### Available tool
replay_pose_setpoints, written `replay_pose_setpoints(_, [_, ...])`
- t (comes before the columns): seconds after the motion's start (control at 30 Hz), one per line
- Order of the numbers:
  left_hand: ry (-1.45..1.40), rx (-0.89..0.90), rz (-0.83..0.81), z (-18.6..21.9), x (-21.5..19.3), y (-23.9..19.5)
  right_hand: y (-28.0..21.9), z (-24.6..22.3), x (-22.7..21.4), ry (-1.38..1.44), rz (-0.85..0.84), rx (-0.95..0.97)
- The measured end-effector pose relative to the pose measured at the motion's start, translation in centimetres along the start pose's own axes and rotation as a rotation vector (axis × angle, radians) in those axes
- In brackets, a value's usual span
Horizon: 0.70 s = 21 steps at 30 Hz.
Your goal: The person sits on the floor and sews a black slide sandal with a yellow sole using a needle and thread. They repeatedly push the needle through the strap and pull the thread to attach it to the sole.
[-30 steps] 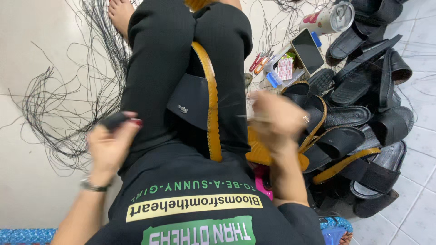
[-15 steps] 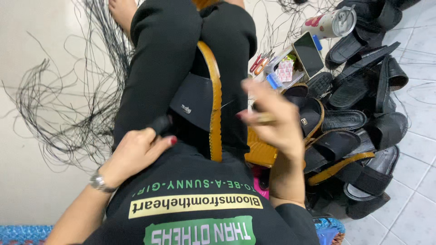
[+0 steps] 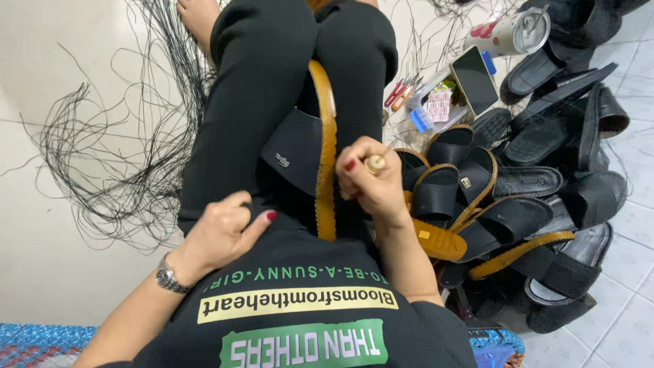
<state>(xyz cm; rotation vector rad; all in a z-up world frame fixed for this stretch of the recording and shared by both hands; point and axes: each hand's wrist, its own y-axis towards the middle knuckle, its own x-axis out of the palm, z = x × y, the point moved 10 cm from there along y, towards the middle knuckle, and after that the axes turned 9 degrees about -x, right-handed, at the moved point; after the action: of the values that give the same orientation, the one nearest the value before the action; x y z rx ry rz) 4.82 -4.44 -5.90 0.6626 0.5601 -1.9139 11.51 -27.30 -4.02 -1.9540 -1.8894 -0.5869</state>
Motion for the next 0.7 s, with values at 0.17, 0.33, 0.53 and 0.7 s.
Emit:
replay_pose_setpoints(0.17, [-0.392, -0.08, -0.134, -0.3, 1.3, -2.2, 0.3, 0.7, -1.0, -0.19, -0.023, 0.057])
replay_pose_setpoints(0.33, [-0.622, -0.805, -0.516, -14.9, -1.1, -4.0, 3.4, -7.0, -4.7, -1.492, -0.312, 0.051])
replay_pose_setpoints(0.53, [0.568, -0.437, 0.102, -7.3, -12.3, 5.8, -0.7, -7.5, 2.8, -1.651, -0.997, -0.019])
replay_pose_setpoints(0.7, [0.114, -0.107, -0.078, 3.3, -5.2, 10.5, 0.3, -7.6, 4.0, -1.774, -1.026, -0.106])
